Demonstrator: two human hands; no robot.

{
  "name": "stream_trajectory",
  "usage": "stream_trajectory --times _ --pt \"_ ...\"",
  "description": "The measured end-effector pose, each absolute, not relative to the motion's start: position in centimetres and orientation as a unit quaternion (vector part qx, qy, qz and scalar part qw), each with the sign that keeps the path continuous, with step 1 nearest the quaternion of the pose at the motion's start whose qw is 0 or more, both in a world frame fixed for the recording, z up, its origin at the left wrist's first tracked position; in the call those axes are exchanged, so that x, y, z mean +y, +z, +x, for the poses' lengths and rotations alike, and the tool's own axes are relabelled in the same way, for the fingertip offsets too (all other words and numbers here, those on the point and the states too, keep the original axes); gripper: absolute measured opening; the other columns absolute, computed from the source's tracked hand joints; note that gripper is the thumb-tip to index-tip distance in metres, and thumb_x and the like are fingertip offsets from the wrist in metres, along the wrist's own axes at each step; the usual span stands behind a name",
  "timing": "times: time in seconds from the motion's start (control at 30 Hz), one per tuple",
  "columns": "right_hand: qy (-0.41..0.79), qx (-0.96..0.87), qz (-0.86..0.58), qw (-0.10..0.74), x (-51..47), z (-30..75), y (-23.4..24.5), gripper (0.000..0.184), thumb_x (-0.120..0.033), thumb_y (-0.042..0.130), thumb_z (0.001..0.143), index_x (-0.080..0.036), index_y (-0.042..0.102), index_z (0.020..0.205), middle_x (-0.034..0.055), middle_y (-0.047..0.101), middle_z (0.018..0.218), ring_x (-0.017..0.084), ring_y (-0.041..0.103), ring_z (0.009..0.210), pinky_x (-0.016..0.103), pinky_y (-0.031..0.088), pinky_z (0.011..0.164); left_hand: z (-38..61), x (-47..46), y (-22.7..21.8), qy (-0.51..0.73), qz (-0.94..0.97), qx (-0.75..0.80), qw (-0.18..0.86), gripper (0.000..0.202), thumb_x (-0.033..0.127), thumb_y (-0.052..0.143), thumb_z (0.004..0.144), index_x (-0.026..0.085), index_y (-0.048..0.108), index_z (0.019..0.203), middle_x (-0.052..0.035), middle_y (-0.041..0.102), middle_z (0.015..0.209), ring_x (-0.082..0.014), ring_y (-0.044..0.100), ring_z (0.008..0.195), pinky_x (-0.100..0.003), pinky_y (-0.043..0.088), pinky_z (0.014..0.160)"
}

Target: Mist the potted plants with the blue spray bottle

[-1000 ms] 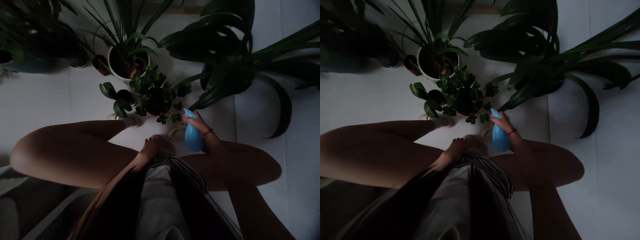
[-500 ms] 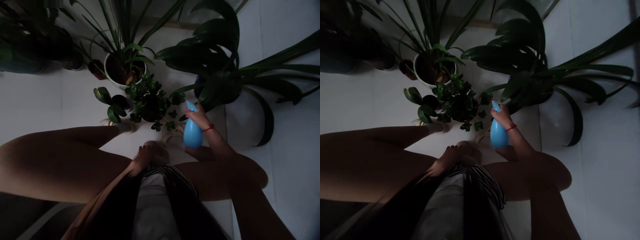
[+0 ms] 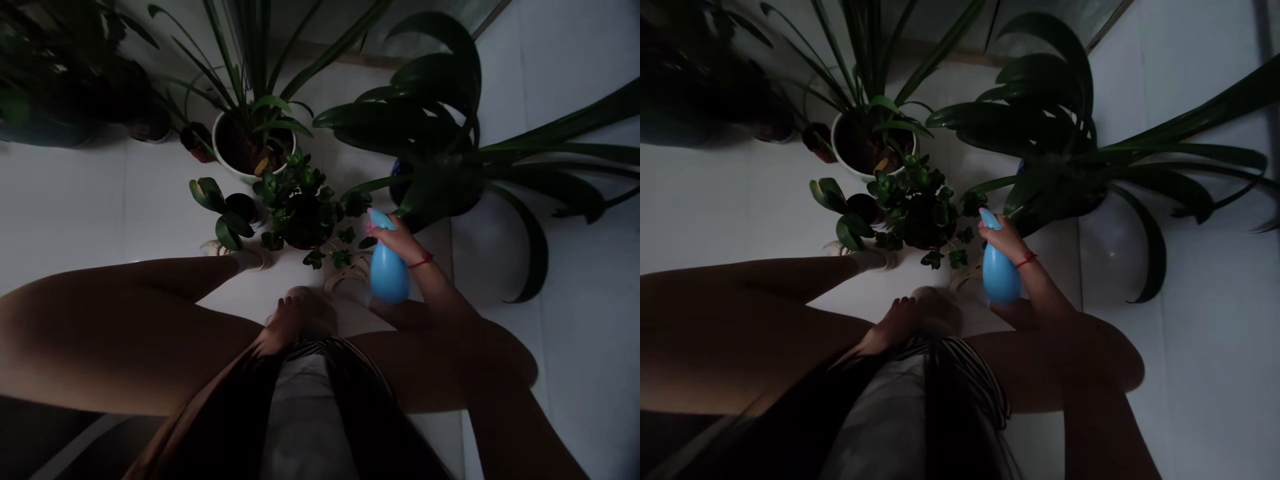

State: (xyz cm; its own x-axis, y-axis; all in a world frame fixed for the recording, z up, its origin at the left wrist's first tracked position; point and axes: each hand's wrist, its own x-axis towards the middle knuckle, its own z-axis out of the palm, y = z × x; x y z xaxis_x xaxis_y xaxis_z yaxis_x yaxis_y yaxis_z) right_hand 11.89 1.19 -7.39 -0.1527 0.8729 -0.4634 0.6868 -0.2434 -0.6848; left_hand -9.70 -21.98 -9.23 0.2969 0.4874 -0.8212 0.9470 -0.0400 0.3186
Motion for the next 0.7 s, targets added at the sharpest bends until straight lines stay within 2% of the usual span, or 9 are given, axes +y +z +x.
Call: stream_trajectory --times 0.07,0.2,0.3,0.4,0.53,0.6,0.7 --pt "0.439 -0.632 -0.633 0.085 1.3 11.6 -7.1 0.014 -0.029 0.063 0.066 -0.022 0.069 0.077 0.0047 0.071 0.077 0.023 0.066 0.074 0.033 0.052 0.069 -9.6 -21.9 -9.2 -0.268 0.669 0.529 0.447 0.05 0.01 0.035 0.105 0.0 0.045 0.154 -0.0251 0.058 0.142 -0.038 0.057 0.13 -0.048 0.044 0.108" --pt "0.394 -0.655 -0.644 0.031 1.4 11.3 -6.7 0.006 -0.025 0.059 0.068 -0.022 0.062 0.063 0.0042 0.063 0.061 0.024 0.064 0.072 0.033 0.05 0.071 -9.6 -21.8 -9.0 -0.264 0.675 0.527 0.444 0.051 0.009 0.038 0.104 0.002 0.046 0.154 -0.0254 0.058 0.143 -0.0363 0.058 0.129 -0.048 0.044 0.11" --pt "0.397 -0.682 -0.614 0.023 1.2 11.2 -6.7 0.005 -0.023 0.059 0.067 -0.022 0.063 0.067 0.0048 0.068 0.069 0.024 0.067 0.078 0.034 0.051 0.077 -9.6 -21.4 -8.5 -0.266 0.674 0.525 0.447 0.049 0.007 0.036 0.104 0.004 0.051 0.15 -0.0242 0.06 0.141 -0.0357 0.059 0.129 -0.048 0.045 0.11" --pt "0.395 -0.698 -0.594 0.055 0.6 11.0 -6.6 0.011 -0.023 0.058 0.066 -0.022 0.065 0.074 0.0053 0.073 0.079 0.024 0.068 0.082 0.035 0.052 0.082 -9.5 -20.8 -7.7 -0.274 0.67 0.517 0.457 0.05 0.005 0.036 0.103 0.003 0.051 0.151 -0.0256 0.058 0.144 -0.0372 0.059 0.13 -0.049 0.047 0.109" --pt "0.394 -0.673 -0.615 0.115 -1.6 9.4 -5.8 0.003 -0.026 0.059 0.069 -0.024 0.06 0.067 0.0039 0.068 0.07 0.025 0.067 0.076 0.04 0.055 0.084 -9.3 -20.5 -6.9 -0.271 0.68 0.508 0.454 0.056 0.001 0.036 0.101 0.001 0.044 0.157 -0.0271 0.055 0.149 -0.0382 0.056 0.135 -0.049 0.045 0.113" --pt "0.435 -0.655 -0.598 0.158 -3.2 7.6 -5.4 0.004 -0.027 0.06 0.073 -0.025 0.062 0.07 0.0035 0.07 0.075 0.025 0.069 0.079 0.041 0.057 0.087 -9.2 -20.5 -7.0 -0.276 0.676 0.509 0.455 0.055 0.002 0.036 0.102 0.001 0.043 0.157 -0.0271 0.053 0.151 -0.0374 0.055 0.138 -0.048 0.043 0.116" --pt "0.485 -0.641 -0.551 0.223 -5.2 3.7 -5.4 0.015 -0.028 0.059 0.078 -0.025 0.067 0.09 0.0039 0.074 0.093 0.025 0.072 0.092 0.042 0.059 0.091 -9.2 -20.7 -7.5 -0.251 0.668 0.538 0.449 0.047 0.006 0.039 0.103 0.002 0.059 0.145 -0.0278 0.058 0.145 -0.0403 0.059 0.133 -0.052 0.047 0.111"
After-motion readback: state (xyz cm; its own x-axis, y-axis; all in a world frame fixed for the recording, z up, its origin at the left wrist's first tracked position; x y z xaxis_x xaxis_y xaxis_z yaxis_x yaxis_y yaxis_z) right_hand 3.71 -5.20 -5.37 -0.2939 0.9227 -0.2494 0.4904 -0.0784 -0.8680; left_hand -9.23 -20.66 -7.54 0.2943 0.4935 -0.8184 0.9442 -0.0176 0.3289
